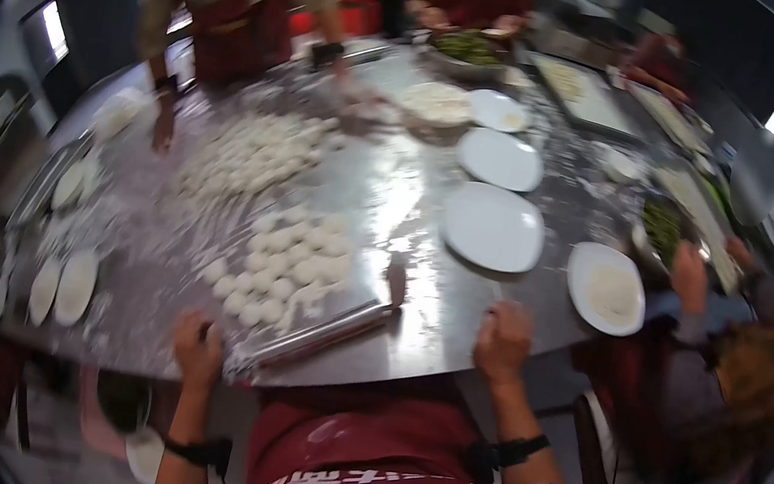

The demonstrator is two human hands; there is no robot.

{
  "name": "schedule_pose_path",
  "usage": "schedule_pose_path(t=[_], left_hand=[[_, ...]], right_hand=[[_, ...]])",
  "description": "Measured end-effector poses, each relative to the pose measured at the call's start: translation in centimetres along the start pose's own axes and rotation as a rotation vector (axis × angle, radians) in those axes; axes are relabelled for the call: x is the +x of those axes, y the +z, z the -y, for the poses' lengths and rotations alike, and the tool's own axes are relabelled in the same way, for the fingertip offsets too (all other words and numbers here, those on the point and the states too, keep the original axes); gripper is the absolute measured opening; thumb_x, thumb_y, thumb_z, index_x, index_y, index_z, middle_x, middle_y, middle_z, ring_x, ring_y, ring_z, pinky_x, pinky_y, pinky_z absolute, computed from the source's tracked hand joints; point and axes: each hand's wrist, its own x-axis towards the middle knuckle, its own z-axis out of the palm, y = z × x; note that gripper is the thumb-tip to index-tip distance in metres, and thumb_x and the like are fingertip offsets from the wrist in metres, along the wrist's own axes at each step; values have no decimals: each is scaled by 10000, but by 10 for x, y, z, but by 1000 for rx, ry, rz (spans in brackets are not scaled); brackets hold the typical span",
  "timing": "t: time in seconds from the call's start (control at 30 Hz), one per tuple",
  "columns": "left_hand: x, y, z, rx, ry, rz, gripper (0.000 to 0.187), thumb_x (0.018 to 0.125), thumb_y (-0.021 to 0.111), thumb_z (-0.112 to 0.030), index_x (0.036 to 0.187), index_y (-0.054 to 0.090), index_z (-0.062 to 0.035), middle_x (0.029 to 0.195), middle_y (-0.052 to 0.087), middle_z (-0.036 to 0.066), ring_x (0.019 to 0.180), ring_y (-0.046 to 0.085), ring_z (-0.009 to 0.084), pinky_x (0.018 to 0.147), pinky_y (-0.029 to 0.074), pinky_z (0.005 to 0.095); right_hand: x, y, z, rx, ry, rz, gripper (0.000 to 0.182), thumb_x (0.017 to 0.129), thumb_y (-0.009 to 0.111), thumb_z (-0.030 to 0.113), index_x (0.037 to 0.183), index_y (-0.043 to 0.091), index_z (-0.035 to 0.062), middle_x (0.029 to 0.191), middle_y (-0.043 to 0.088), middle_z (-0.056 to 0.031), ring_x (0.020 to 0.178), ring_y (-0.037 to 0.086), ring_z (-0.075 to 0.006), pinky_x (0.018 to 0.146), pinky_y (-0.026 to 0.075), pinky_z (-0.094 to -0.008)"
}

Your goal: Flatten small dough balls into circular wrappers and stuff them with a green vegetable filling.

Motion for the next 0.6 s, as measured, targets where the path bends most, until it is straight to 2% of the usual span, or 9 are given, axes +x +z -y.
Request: schedule_pose_path(t=[0.07, 0.17, 0.27, 0.6], left_hand=[[2, -1, -4, -63, -43, -2, 133, 740, 612, -38, 866, 594, 1, 992, 586, 209, 961, 557, 383, 843, 446, 435], [4, -2, -9, -88, -88, -22, 115, 734, 619, -35, 838, 576, -14, 988, 573, 192, 932, 557, 374, 817, 451, 435], [5, -4, -12, -110, -127, -34, 118, 724, 631, -37, 820, 563, -24, 973, 571, 178, 922, 558, 367, 801, 455, 439], [7, -5, -13, -96, -111, -39, 146, 708, 649, -48, 831, 572, -32, 949, 585, 158, 899, 562, 352, 790, 459, 418]], right_hand=[[5, -9, 3, -19, -19, -29, 93, 750, 554, 20, 839, 572, 35, 887, 574, -166, 862, 546, -365, 770, 430, -445], [4, -9, 5, -33, 6, 59, 102, 744, 566, 1, 841, 572, 31, 930, 584, -163, 908, 552, -362, 813, 433, -439], [1, -4, 2, -17, 2, 26, 107, 745, 568, 0, 848, 571, 27, 935, 584, -158, 915, 552, -360, 825, 433, -441], [1, -6, -5, -42, -39, 112, 105, 772, 549, 6, 875, 569, 19, 923, 572, -146, 919, 544, -344, 820, 425, -430]])
